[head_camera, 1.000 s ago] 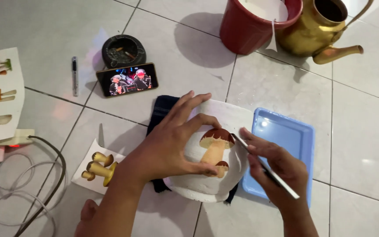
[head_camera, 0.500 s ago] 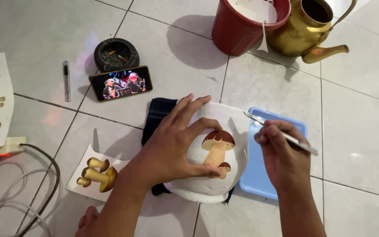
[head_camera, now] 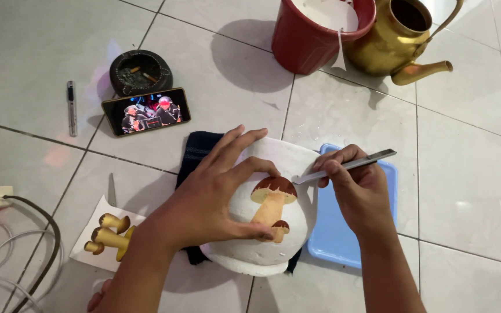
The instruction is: Applying mushroom decals to a white ceramic pot using water and a tool.
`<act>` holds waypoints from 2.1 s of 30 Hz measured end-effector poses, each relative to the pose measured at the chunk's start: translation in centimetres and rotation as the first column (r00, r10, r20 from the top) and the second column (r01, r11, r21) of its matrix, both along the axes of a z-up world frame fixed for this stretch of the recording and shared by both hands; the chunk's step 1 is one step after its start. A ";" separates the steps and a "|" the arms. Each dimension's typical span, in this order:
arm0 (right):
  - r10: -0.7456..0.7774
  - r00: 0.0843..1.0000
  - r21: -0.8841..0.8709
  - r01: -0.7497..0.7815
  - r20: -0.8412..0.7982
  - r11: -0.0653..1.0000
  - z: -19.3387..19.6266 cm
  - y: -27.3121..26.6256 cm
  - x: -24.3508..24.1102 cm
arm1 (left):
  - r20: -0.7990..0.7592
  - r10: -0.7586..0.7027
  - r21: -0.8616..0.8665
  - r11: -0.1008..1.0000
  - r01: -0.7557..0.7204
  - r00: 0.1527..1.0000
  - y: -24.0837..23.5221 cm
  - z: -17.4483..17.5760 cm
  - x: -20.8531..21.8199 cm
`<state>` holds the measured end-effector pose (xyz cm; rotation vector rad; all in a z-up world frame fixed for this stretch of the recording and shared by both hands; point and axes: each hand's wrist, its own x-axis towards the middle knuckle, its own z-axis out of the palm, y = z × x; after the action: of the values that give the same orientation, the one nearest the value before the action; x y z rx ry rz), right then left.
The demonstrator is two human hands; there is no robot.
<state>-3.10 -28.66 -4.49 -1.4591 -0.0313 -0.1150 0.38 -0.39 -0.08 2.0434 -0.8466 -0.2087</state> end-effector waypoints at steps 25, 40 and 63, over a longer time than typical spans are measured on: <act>0.004 1.000 -0.048 -0.005 -0.008 0.999 0.0 0.1 0.0 | 0.016 0.000 0.031 1.000 0.000 1.000 0.1 0.0 0.1; -0.128 0.991 0.099 0.125 0.031 0.987 -0.8 -1.1 -0.5 | -0.002 -0.004 0.008 1.000 0.004 1.000 0.3 0.1 0.0; -0.135 0.991 0.214 0.132 0.001 0.968 -1.1 1.0 -0.3 | 0.005 0.000 0.039 0.999 0.000 1.000 0.0 0.6 -0.2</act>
<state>-3.37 -27.66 -5.61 -1.2448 0.0656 -0.2325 0.17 -0.40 0.50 2.0812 -0.8514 -0.2222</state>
